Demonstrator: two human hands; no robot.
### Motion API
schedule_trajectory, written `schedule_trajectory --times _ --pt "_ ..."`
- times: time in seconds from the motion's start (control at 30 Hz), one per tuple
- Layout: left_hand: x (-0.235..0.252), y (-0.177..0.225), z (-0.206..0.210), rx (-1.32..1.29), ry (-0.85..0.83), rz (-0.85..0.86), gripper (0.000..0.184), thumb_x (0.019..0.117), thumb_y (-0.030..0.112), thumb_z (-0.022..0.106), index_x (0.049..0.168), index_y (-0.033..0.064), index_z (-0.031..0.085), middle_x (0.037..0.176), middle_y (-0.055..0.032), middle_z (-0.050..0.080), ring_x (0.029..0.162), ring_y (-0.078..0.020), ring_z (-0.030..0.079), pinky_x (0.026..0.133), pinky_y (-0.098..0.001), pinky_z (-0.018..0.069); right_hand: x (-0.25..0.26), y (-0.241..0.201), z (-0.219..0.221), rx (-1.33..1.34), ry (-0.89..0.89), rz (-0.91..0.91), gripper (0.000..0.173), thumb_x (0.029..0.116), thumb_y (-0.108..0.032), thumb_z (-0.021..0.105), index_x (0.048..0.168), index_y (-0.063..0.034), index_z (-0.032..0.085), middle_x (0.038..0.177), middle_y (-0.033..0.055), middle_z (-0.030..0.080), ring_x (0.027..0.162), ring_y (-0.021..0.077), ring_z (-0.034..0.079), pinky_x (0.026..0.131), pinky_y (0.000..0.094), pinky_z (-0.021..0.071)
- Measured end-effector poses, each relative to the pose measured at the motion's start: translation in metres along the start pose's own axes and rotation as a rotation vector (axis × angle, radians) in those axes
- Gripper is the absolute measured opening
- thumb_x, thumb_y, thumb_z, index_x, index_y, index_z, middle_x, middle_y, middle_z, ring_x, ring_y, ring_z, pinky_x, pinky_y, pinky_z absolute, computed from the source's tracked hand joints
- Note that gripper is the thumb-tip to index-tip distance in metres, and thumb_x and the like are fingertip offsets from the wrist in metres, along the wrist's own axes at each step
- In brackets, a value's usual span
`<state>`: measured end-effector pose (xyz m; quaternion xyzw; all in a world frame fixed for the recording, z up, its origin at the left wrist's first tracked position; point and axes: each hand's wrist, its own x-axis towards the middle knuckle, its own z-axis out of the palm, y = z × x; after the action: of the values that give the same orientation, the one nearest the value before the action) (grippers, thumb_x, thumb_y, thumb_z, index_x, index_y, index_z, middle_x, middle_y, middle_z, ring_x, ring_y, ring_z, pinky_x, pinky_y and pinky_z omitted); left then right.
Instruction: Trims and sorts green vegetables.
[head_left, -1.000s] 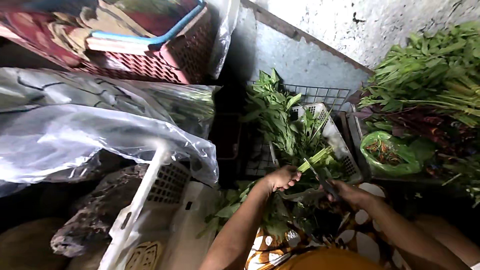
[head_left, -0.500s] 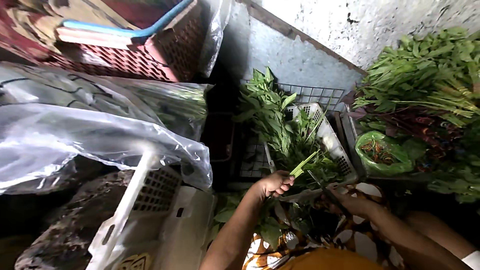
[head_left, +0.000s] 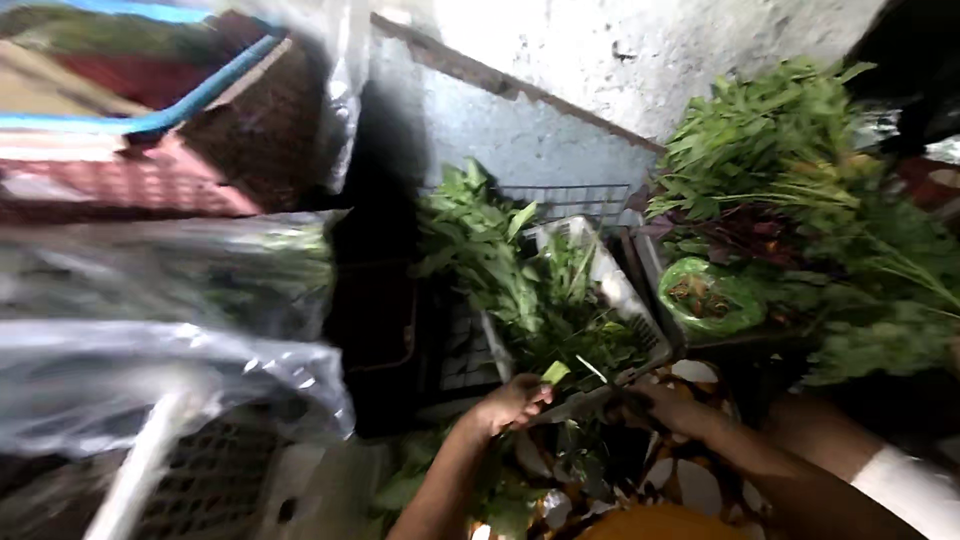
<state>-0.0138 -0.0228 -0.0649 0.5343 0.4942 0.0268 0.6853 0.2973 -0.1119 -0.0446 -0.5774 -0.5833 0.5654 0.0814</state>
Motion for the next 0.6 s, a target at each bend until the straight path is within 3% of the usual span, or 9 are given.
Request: schedule_trajectory --times 0.03,0.1,0.2,0.3,0.37,0.47,0.53,0.6 --pt "-0.001 -0.002 0.000 0.027 0.047 0.008 0.019 0.1094 0.023 0.048 0.111 0.0096 0.061 0.067 0.0057 0.048 0.049 -0.0035 0.041 0.045 -0.0185 0.0373 -0.011 0.004 -0.008 -0.055 0.038 0.024 0.047 0.1036 -0.026 0.061 0.145 -0.0082 0.051 0.129 0.0167 0.064 0.114 0.0260 0.064 0.101 0.0474 0.0511" --pt "-0.005 -0.010 -0.003 0.053 0.151 0.016 0.017 0.1084 0.017 0.050 0.117 0.0069 0.061 0.078 0.0022 0.055 0.058 -0.0051 0.048 0.052 -0.0206 0.0427 -0.033 0.024 -0.024 -0.118 0.179 0.081 0.055 0.1039 -0.028 0.060 0.152 -0.0074 0.043 0.141 0.0204 0.058 0.128 0.0318 0.059 0.110 0.0522 0.0455" --pt "-0.015 -0.026 -0.006 0.027 0.301 0.024 0.018 0.1086 0.014 0.048 0.121 0.0042 0.057 0.083 -0.0005 0.058 0.060 -0.0060 0.053 0.053 -0.0220 0.0470 -0.070 0.056 -0.044 -0.105 0.524 0.225 0.055 0.1003 -0.035 0.066 0.144 -0.0055 0.050 0.134 0.0208 0.062 0.122 0.0340 0.062 0.105 0.0542 0.0487" --pt "-0.028 -0.038 -0.001 -0.063 0.388 0.027 0.025 0.1104 0.020 0.046 0.128 0.0037 0.054 0.082 -0.0033 0.061 0.060 -0.0109 0.061 0.054 -0.0270 0.0552 -0.102 0.086 -0.059 -0.121 0.775 0.399 0.049 0.1027 -0.030 0.061 0.143 -0.0032 0.052 0.133 0.0236 0.062 0.123 0.0378 0.061 0.105 0.0559 0.0481" --pt "-0.032 -0.045 0.004 -0.064 0.415 0.049 0.027 0.1109 0.022 0.045 0.127 0.0026 0.054 0.079 -0.0032 0.062 0.062 -0.0117 0.064 0.057 -0.0282 0.0572 -0.110 0.108 -0.067 -0.150 0.867 0.541 0.048 0.1049 -0.030 0.057 0.144 -0.0012 0.053 0.136 0.0255 0.061 0.127 0.0399 0.059 0.109 0.0565 0.0447" --pt "-0.033 -0.049 0.013 0.001 0.459 0.052 0.025 0.1104 0.020 0.046 0.124 0.0020 0.057 0.080 -0.0026 0.061 0.060 -0.0094 0.060 0.056 -0.0264 0.0543 -0.109 0.140 -0.076 -0.314 0.934 0.697 0.052 0.1048 -0.040 0.053 0.141 -0.0017 0.058 0.138 0.0260 0.060 0.131 0.0428 0.056 0.110 0.0611 0.0420" --pt "-0.035 -0.048 0.020 0.080 0.474 0.057 0.026 0.1096 0.022 0.048 0.124 0.0031 0.059 0.080 -0.0023 0.059 0.061 -0.0087 0.056 0.056 -0.0267 0.0498 -0.102 0.144 -0.084 -0.357 0.963 0.729 0.055 0.1046 -0.043 0.052 0.143 -0.0041 0.058 0.142 0.0250 0.058 0.133 0.0436 0.054 0.109 0.0633 0.0418" --pt "-0.036 -0.049 0.022 0.133 0.471 0.057 0.030 0.1094 0.024 0.049 0.128 0.0034 0.060 0.088 -0.0064 0.061 0.068 -0.0127 0.056 0.062 -0.0327 0.0503 -0.091 0.146 -0.098 -0.376 1.001 0.683 0.053 0.1038 -0.042 0.052 0.146 -0.0090 0.055 0.144 0.0214 0.058 0.133 0.0422 0.055 0.108 0.0650 0.0423"
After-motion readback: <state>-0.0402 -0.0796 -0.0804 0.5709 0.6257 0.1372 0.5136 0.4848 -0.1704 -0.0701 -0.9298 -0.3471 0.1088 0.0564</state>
